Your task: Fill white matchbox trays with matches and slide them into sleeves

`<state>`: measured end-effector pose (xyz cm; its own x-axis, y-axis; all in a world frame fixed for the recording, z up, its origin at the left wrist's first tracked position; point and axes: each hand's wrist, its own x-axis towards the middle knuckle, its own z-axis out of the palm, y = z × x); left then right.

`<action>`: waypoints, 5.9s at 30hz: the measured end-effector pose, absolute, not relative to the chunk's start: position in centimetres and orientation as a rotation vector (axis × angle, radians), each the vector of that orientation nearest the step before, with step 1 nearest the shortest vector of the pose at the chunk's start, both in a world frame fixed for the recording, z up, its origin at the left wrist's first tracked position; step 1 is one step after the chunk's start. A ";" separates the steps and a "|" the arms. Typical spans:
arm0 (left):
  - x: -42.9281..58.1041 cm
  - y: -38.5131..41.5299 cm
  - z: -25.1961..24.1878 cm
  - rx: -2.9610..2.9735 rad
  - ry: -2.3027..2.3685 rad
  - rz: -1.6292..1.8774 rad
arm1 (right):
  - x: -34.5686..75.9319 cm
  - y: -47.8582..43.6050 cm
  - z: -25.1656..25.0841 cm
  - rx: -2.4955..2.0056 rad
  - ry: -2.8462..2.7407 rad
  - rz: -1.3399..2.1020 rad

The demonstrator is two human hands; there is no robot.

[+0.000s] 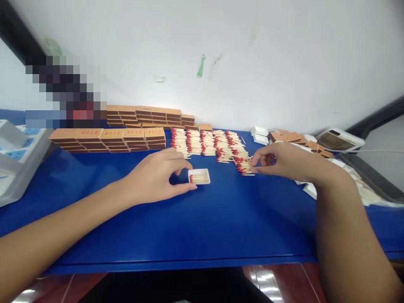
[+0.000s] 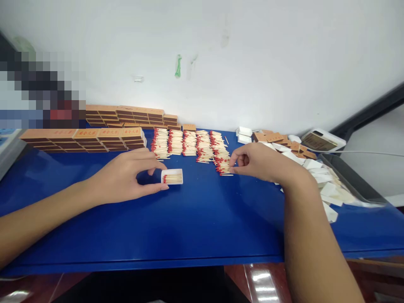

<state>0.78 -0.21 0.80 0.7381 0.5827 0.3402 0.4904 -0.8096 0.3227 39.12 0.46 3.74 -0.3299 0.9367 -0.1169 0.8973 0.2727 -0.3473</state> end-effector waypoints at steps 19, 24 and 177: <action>1.1 -0.6 0.3 2.812 0.764 0.516 | 37.7 -0.1 3.5 -1.728 -2.442 0.619; 1.1 -0.5 0.2 2.808 0.773 0.495 | 37.7 0.0 3.6 -1.834 -2.450 0.631; 1.3 -0.6 -0.7 2.840 0.745 0.557 | 27.7 -3.1 2.3 -1.150 -2.321 0.553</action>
